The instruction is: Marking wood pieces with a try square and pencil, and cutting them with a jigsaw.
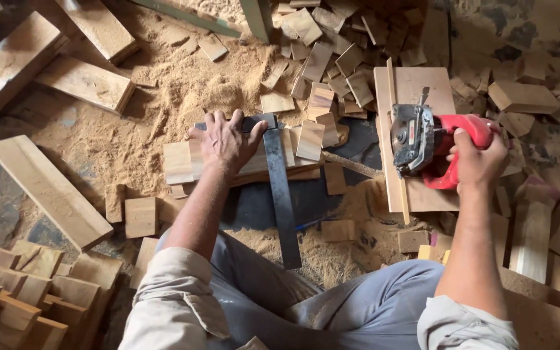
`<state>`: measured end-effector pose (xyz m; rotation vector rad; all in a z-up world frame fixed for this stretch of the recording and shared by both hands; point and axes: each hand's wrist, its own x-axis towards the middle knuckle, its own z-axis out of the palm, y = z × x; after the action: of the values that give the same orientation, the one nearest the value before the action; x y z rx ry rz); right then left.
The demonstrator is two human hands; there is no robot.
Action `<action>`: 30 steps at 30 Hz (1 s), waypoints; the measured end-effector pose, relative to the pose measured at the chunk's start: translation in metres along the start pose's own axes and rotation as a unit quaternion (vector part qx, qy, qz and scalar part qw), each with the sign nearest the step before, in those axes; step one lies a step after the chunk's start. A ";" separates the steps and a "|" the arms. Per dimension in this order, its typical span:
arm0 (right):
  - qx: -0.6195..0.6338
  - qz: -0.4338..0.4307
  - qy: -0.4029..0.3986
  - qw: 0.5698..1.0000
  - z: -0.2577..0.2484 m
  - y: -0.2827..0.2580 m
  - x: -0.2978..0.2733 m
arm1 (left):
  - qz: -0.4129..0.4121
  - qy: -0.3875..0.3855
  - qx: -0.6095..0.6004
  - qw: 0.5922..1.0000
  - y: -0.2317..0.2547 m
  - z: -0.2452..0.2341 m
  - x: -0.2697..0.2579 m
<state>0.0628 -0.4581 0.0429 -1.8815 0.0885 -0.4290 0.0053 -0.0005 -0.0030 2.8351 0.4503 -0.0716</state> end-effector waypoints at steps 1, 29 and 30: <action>0.000 -0.005 0.001 1.000 0.005 -0.013 -0.010 | 0.001 0.004 -0.003 1.000 0.000 -0.001 0.002; -0.077 0.221 -0.332 0.914 0.184 -0.036 -0.206 | 0.000 0.018 -0.043 0.999 -0.008 -0.001 -0.001; 0.011 0.274 -0.347 0.897 0.183 -0.001 -0.231 | 0.001 0.022 -0.045 0.999 -0.008 0.000 -0.004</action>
<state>-0.0906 -0.2322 -0.0666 -1.7873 0.1265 0.6310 -0.0008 0.0059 -0.0046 2.7529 0.4488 0.0126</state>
